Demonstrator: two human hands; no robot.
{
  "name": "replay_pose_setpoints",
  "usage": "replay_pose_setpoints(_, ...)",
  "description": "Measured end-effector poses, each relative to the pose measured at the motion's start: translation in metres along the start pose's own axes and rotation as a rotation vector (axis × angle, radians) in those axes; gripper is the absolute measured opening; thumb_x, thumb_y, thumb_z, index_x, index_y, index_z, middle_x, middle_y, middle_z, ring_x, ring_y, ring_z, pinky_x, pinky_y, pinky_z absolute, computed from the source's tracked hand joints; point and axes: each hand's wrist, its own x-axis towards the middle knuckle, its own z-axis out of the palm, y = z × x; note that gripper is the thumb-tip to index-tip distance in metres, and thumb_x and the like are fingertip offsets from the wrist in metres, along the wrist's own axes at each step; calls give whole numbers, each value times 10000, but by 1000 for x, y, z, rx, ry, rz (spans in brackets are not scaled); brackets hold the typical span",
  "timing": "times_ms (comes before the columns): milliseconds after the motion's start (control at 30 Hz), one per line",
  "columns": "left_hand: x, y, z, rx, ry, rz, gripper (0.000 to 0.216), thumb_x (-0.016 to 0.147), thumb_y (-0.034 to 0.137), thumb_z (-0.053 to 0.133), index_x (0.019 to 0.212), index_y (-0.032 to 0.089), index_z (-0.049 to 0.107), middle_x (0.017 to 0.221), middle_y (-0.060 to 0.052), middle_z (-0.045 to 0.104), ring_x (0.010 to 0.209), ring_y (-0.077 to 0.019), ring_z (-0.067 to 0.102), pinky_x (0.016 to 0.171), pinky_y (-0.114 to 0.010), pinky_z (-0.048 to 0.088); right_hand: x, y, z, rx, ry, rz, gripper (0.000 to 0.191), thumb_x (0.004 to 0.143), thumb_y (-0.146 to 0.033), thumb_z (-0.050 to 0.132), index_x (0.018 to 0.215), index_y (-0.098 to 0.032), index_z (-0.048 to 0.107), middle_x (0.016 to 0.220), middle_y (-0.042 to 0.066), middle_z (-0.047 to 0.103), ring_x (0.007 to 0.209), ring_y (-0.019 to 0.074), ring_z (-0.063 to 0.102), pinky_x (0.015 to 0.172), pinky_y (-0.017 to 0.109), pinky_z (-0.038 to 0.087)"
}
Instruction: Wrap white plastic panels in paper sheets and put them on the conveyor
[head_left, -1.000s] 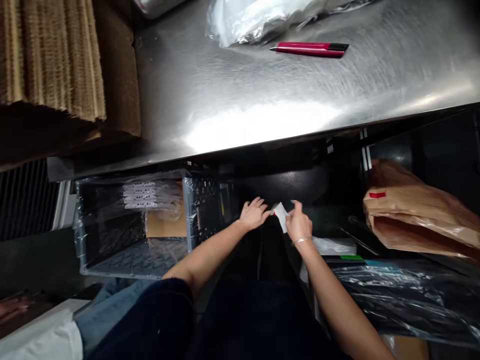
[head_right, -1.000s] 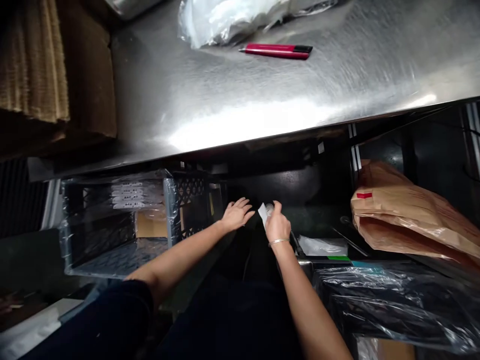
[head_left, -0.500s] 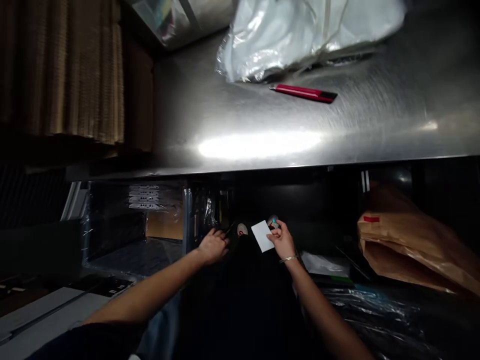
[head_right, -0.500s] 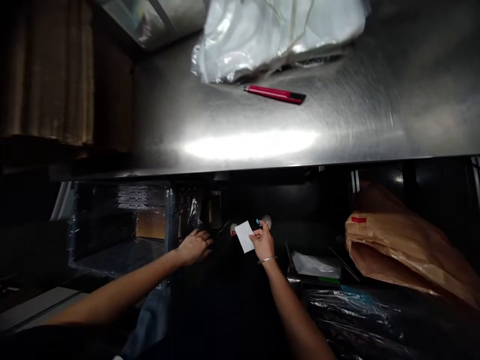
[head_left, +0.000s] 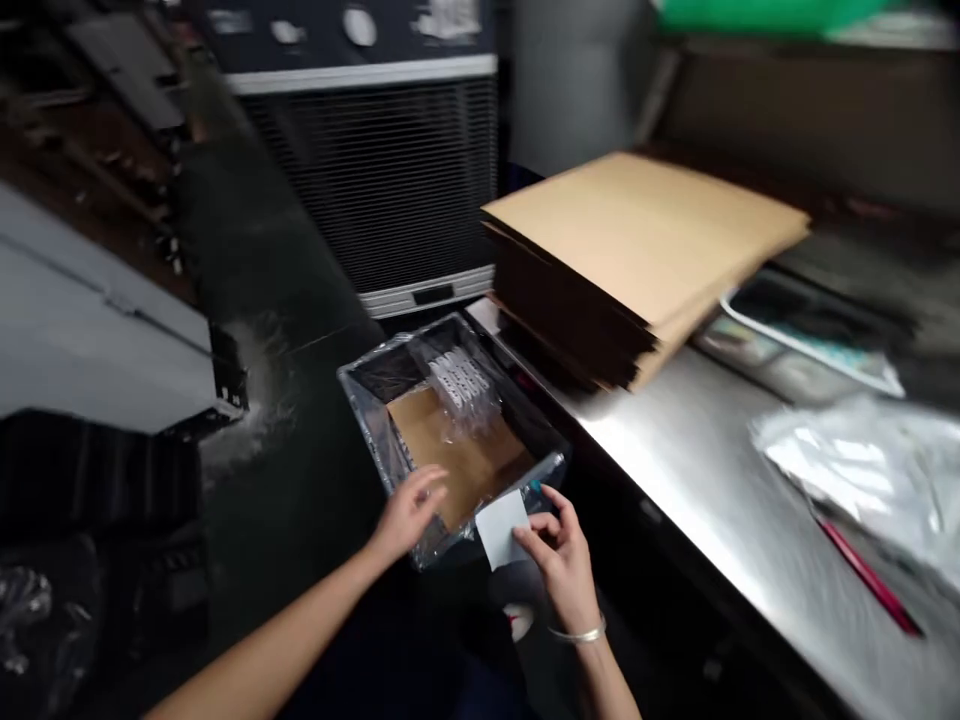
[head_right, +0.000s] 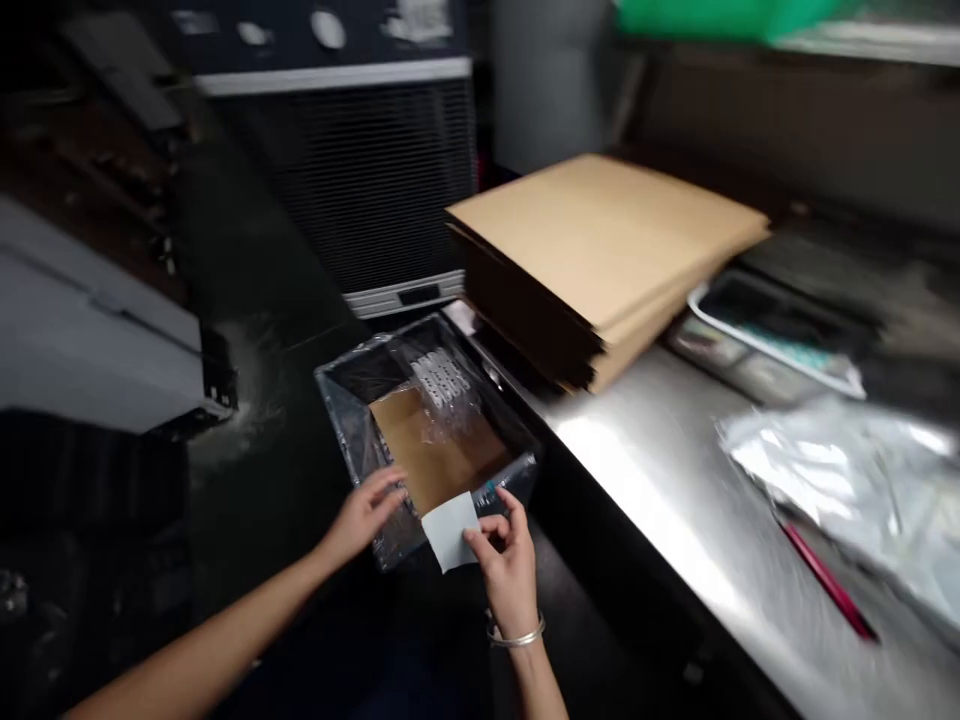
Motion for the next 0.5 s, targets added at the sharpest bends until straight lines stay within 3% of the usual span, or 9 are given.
replay_pose_setpoints(67,37,-43,-61,-21,238,-73,321,826,334,478,1075,173,599,1319,-116,473,1242,-250,388,1058,-407,271,32,-23,45,-91,-120,-54,621,715,-307,672,1259,-183,400,694,-26,592,654,138,552,687,297,461)
replay_pose_setpoints(133,81,-99,-126,-48,397,-156,304,813,299,508,1083,190,596,1378,-82,410,1290,-246,312,1090,-401,203,63,-37,90,-175,-205,-61,639,723,-309,668,1282,-191,381,700,-29,586,667,134,546,694,292,459)
replay_pose_setpoints(200,133,-165,-185,-93,461,-245,294,846,287,489,1115,206,577,1360,-53,433,1277,-219,333,1084,-377,221,91,-43,135,-259,-236,-25,681,720,-317,675,1308,-198,353,718,-28,595,689,132,548,711,287,455)
replay_pose_setpoints(267,189,-235,-228,-159,459,-374,288,873,294,477,1121,174,562,1234,-74,537,1171,-225,454,1018,-425,322,117,-41,180,-338,-206,52,733,705,-338,689,1329,-202,330,723,-27,609,696,135,556,699,278,456)
replay_pose_setpoints(367,262,-335,-252,-267,366,-582,315,864,331,522,1111,137,547,1158,-91,559,1055,-232,533,918,-469,414,155,-29,246,-421,-103,183,822,674,-390,710,1358,-209,293,696,-32,612,644,139,567,623,265,463)
replay_pose_setpoints(500,317,-432,-223,-447,137,-734,332,850,329,550,1126,145,540,1182,-92,540,1053,-235,532,897,-464,437,219,-24,325,-575,-13,232,932,629,-437,737,1392,-226,247,607,-48,606,498,125,545,502,242,447)
